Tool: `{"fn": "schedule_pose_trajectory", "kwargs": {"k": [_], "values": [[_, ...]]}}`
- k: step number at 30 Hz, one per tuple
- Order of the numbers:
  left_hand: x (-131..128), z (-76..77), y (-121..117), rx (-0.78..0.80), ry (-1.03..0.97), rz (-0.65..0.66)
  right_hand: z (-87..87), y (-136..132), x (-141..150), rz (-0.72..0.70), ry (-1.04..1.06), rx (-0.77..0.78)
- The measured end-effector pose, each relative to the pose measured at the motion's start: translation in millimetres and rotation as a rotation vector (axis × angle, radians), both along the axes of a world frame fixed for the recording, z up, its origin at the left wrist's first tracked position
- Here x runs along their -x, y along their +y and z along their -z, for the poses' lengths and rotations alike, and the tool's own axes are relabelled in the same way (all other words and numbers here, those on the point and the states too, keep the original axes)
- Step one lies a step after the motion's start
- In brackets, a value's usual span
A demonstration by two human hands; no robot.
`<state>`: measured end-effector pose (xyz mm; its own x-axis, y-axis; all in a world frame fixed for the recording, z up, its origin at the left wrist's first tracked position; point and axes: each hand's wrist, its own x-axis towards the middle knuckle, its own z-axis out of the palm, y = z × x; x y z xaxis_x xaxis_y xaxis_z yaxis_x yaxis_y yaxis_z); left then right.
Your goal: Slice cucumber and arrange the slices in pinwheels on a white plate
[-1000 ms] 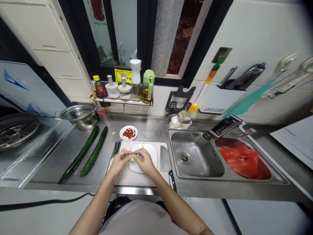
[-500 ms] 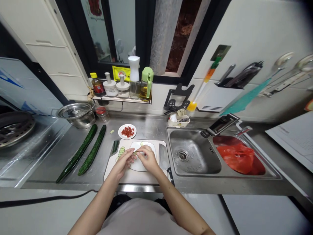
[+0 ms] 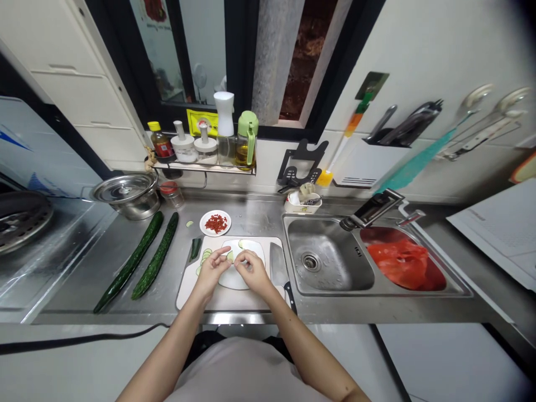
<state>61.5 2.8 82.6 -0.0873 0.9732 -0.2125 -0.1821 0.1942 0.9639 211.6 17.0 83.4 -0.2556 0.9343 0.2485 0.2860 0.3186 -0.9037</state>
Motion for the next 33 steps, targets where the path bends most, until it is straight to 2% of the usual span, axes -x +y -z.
{"fn": "schedule_pose_trajectory", "kwargs": {"k": [10,18,33], "values": [[-3,8.1,-3,-0.078,0.146,-0.068,8.6,0,12,0.106,0.179,0.282],[-6,11.1,-6,-0.109,0.201,-0.103,12.5,-1,15,0.103,0.292,0.513],[-15,39.4,2,-0.112,0.155,-0.152,28.2,4,13,0.163,0.303,0.587]]}}
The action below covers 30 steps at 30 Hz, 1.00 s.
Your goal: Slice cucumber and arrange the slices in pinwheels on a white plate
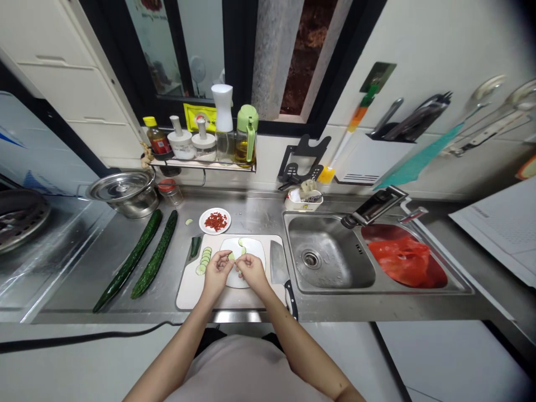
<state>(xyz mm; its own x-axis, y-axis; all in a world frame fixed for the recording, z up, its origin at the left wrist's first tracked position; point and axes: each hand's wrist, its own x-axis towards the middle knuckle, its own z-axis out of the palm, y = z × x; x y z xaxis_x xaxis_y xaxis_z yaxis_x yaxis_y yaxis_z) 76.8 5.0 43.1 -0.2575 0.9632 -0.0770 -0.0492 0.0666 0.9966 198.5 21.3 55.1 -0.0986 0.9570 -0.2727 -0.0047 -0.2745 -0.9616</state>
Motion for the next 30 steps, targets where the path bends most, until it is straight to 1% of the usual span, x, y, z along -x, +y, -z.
{"fn": "schedule_pose_trajectory", "kwargs": {"k": [5,9,11,14,16,19,25,30], "values": [[-4,11.6,5,0.004,-0.011,-0.008,12.5,8,-5,-0.015,-0.025,-0.010],[-3,24.1,15,0.019,0.034,-0.002,24.5,19,-12,-0.081,-0.093,-0.025],[-1,29.8,22,0.051,0.111,0.009,28.3,27,-17,-0.114,-0.199,-0.065],[1,34.4,34,0.125,0.306,0.038,29.7,39,-27,-0.121,-0.432,-0.176],[1,34.4,42,0.180,0.438,0.061,28.8,47,-32,-0.142,-0.567,-0.234],[-2,31.4,52,0.258,0.581,0.095,27.7,60,-36,-0.187,-0.725,-0.270],[-9,25.3,66,0.393,0.846,0.140,29.3,81,-33,-0.300,-0.968,-0.239],[-11,25.1,74,0.448,1.012,0.167,32.3,92,-29,-0.372,-1.094,-0.205]]}}
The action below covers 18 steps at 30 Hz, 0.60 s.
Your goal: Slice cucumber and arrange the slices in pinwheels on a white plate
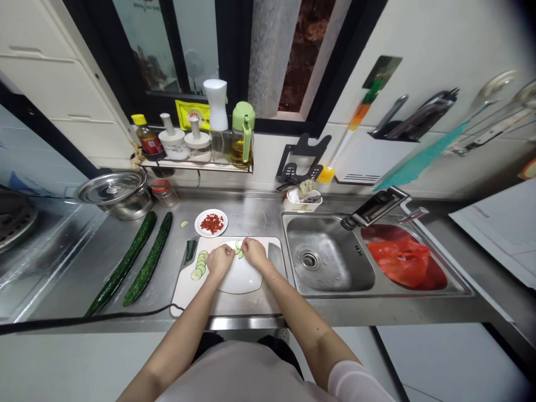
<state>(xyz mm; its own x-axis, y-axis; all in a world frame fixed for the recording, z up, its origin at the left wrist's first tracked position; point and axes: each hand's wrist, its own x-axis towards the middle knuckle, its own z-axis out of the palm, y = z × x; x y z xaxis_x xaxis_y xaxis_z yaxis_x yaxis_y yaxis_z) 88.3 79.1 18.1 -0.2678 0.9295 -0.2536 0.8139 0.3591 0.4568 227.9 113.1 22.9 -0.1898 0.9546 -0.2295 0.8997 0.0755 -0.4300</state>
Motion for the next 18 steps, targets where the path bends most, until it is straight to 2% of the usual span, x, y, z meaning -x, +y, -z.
{"fn": "schedule_pose_trajectory", "kwargs": {"k": [8,18], "values": [[-0.7,2.8,4.5,-0.034,0.123,0.069,5.2,3.7,2.5,-0.037,-0.083,-0.013],[-1.8,10.2,3.9,-0.093,0.161,0.117,4.6,1.2,5.4,-0.097,-0.164,-0.047]]}}
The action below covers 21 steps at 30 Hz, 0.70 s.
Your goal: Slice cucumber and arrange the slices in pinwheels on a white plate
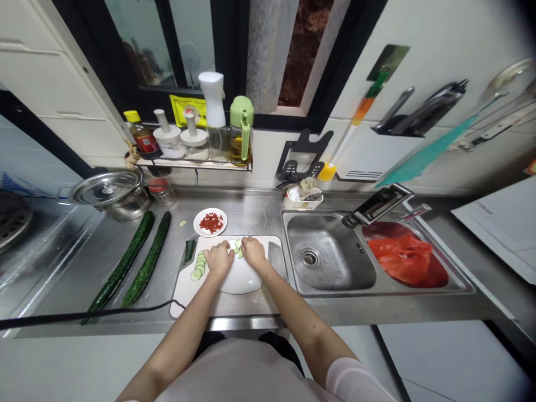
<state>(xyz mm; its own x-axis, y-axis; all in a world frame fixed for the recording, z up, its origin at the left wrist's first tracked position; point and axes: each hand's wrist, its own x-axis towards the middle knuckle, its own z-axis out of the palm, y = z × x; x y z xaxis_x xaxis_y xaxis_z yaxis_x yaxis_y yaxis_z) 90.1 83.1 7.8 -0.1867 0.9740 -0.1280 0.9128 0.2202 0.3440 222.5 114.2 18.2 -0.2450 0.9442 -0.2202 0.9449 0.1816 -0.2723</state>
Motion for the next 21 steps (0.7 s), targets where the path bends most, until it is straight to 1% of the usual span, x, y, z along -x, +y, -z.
{"fn": "schedule_pose_trajectory", "kwargs": {"k": [3,7,10,16,21], "values": [[-5,-1.7,1,-0.025,-0.016,0.044,1.8,-1,0,-0.007,-0.010,-0.002],[-12,-4.8,5,0.003,-0.034,0.082,3.1,-1,1,-0.005,-0.020,-0.005],[-13,-5.5,7,0.030,-0.047,0.070,3.3,-3,0,0.015,-0.025,-0.016],[-12,-6.3,8,0.035,-0.070,0.045,5.1,-9,-8,0.091,-0.027,-0.043],[-12,-4.4,7,0.024,-0.076,0.035,7.6,-9,-9,0.102,-0.037,-0.033]]}}
